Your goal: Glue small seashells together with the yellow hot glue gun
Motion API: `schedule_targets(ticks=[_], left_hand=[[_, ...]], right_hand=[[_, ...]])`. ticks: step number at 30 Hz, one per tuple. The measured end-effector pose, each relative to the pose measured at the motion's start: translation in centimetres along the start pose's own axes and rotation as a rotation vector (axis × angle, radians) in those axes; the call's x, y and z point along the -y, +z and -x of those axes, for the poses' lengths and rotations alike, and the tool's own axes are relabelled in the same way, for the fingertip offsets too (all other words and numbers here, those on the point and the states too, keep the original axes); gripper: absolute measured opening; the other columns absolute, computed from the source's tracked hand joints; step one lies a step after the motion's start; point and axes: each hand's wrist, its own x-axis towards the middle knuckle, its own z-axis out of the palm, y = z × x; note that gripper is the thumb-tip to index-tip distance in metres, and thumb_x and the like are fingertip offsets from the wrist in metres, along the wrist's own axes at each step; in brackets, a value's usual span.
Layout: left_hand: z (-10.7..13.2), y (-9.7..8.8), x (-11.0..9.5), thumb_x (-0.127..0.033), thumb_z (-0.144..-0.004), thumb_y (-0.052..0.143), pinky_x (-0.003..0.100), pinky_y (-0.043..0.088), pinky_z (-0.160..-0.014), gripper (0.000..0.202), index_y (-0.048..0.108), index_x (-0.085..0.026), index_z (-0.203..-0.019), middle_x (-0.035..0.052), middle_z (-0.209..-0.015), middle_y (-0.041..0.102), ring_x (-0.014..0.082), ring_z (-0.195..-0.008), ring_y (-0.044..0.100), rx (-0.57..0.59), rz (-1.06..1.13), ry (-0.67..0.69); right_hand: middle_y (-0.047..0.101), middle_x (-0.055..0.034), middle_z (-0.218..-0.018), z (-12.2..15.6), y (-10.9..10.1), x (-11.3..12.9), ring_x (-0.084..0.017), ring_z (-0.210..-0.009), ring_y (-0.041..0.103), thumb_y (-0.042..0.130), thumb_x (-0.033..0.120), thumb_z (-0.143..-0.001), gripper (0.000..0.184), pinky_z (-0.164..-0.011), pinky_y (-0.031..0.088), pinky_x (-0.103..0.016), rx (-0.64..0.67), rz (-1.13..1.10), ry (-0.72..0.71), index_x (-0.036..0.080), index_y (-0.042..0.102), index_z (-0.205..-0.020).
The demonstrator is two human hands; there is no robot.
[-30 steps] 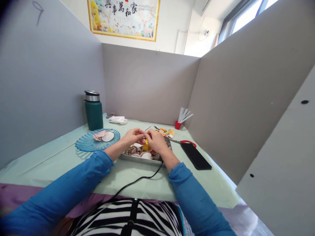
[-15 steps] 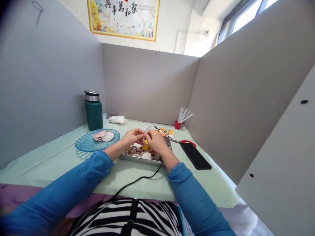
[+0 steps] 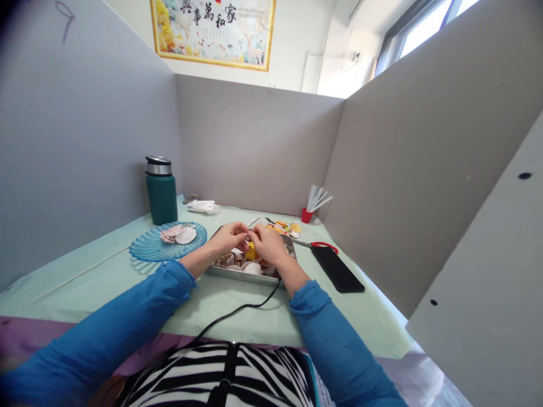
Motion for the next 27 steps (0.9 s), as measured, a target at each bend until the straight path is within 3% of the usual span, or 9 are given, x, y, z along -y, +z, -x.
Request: schedule_targets(ticks=[10, 27], left_hand=[[0.14, 0.05, -0.18, -0.001, -0.081, 0.049, 0.026, 0.052, -0.054, 0.014, 0.051, -0.015, -0.079, -0.0026, -0.049, 0.059, 0.0135, -0.048, 0.062, -0.005, 0.021, -0.007], [-0.08, -0.23, -0.09, -0.014, -0.079, 0.067, 0.028, 0.055, -0.058, 0.011, 0.056, -0.011, -0.081, 0.0012, -0.058, 0.062, 0.0126, -0.051, 0.064, 0.005, 0.187, -0.038]], right_hand=[[0.061, -0.0010, -0.066, 0.02, -0.02, 0.00, -0.013, -0.061, 0.050, 0.049, 0.032, -0.090, 0.023, -0.056, 0.028, -0.024, 0.000, -0.003, -0.001, 0.018, 0.060, -0.076], [0.062, -0.0001, -0.066, -0.01, -0.26, 0.22, -0.012, -0.061, 0.052, 0.050, 0.030, -0.089, 0.021, -0.058, 0.029, -0.023, -0.012, -0.049, 0.006, 0.018, 0.061, -0.076]])
